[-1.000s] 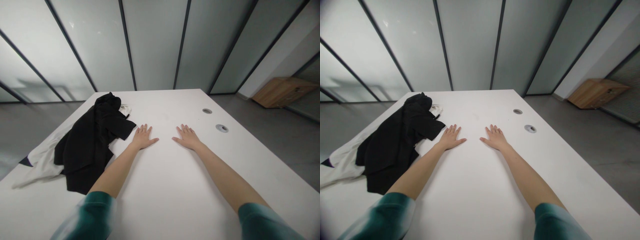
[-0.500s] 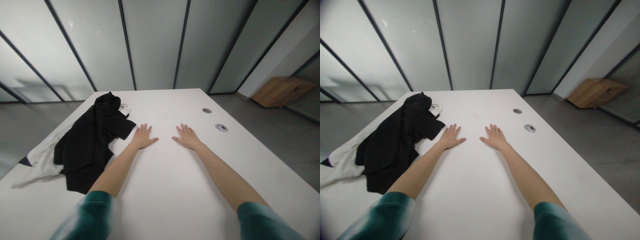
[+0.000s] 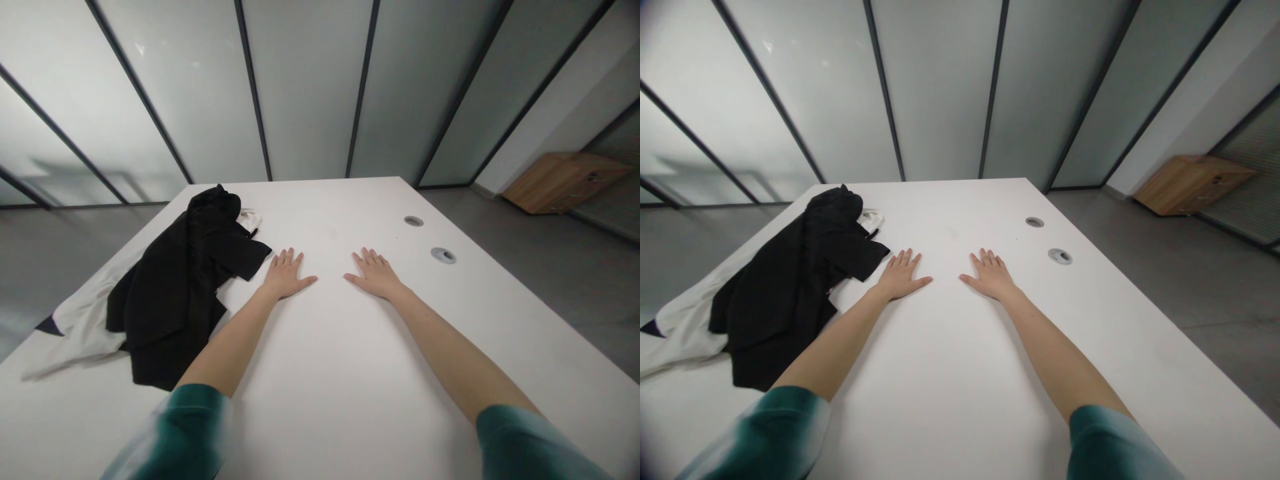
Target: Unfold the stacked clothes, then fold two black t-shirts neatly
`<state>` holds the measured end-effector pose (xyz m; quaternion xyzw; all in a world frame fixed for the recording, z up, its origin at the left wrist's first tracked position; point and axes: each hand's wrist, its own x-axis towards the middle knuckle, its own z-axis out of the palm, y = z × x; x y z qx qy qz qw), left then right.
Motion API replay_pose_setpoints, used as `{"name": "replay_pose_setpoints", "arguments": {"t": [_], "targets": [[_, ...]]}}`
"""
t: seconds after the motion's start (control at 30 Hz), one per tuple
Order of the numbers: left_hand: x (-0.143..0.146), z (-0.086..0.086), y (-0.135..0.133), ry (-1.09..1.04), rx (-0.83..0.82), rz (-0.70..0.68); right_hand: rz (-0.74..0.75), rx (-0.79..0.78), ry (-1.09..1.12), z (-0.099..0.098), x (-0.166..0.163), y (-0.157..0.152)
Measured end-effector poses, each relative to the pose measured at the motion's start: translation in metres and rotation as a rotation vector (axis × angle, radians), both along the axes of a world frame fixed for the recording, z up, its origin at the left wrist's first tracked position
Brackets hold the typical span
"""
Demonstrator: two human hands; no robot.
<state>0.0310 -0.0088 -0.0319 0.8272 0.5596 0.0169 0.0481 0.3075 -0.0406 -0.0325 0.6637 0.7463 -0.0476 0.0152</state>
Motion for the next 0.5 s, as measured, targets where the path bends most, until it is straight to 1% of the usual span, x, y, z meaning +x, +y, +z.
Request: {"name": "replay_pose_setpoints", "arguments": {"t": [0.5], "targets": [[0.0010,0.0038,-0.0015,0.011,-0.032,0.010,0.005,0.012,0.004,-0.0011,0.0008,0.0002]]}}
